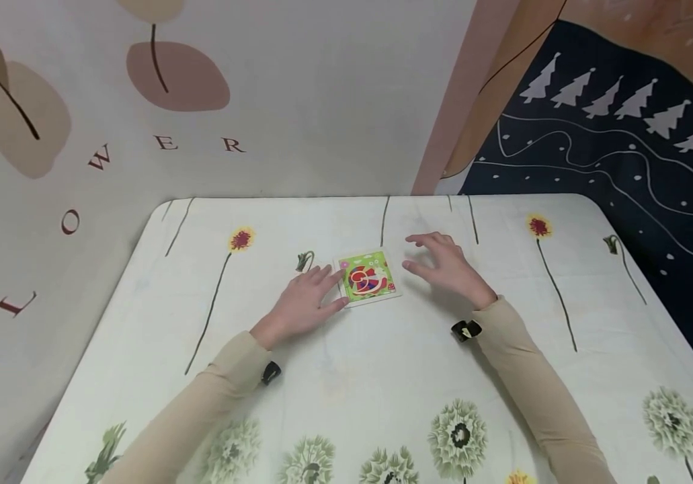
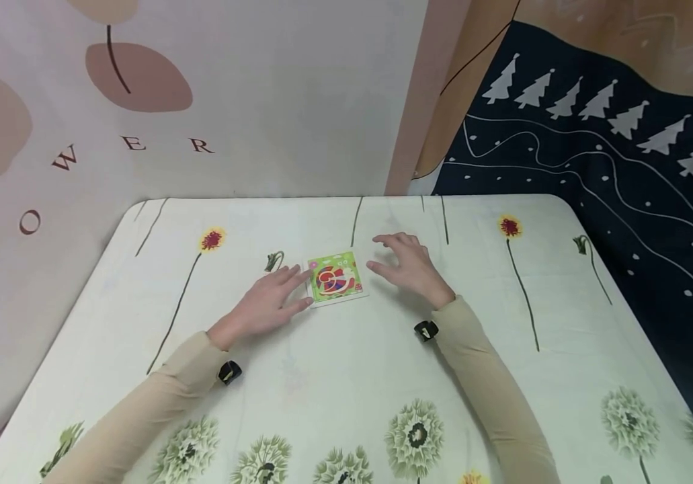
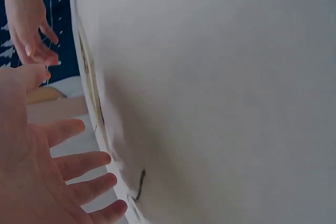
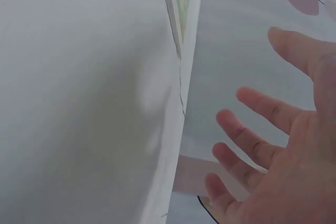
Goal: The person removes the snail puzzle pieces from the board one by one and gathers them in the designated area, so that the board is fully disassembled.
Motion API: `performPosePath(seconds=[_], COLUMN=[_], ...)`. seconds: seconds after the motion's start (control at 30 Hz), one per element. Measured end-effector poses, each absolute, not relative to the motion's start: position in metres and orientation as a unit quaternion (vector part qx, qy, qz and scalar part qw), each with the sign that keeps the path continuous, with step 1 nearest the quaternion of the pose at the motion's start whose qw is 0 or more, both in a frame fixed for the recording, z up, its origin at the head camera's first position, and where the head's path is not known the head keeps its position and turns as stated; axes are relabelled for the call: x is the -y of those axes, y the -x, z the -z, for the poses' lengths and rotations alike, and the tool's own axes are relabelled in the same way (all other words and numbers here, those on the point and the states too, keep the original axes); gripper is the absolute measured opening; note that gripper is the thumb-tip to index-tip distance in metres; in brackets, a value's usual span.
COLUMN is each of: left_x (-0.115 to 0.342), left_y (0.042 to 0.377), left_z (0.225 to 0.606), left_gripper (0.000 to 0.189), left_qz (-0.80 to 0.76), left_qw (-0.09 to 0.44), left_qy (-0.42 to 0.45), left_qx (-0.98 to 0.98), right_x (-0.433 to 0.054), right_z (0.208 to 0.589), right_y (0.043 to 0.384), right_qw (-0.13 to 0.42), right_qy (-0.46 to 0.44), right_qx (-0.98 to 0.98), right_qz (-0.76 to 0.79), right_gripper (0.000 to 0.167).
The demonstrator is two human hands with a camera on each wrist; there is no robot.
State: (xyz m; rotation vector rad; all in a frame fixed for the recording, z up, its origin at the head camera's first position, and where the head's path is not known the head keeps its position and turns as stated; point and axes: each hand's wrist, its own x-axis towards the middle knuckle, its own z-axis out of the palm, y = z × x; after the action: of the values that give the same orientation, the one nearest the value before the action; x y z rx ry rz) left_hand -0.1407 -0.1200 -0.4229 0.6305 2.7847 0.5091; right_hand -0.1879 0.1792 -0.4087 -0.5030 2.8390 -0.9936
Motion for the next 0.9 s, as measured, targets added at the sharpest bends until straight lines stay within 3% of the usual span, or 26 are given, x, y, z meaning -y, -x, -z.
performPosePath(seconds=[0.23, 0.9], left_x=[0.109, 0.104], left_y=[0.14, 0.157], left_z=[0.424, 0.428], left_gripper=[0.071, 0.065], left_qz=[-0.129, -0.153], left_qw=[0.143, 0.132], left_qy=[-0.222, -0.248], left_qx=[-0.956, -0.948], right_x=[-0.175, -0.166], right_z=[0.41, 0.414], right_y=[0.188, 0.186], right_qw=[0.052, 0.08], right_qy=[0.174, 0.186], right_qx=[-0.925, -0.912], right_qz=[0.334, 0.356], right_gripper=[0.052, 0.044])
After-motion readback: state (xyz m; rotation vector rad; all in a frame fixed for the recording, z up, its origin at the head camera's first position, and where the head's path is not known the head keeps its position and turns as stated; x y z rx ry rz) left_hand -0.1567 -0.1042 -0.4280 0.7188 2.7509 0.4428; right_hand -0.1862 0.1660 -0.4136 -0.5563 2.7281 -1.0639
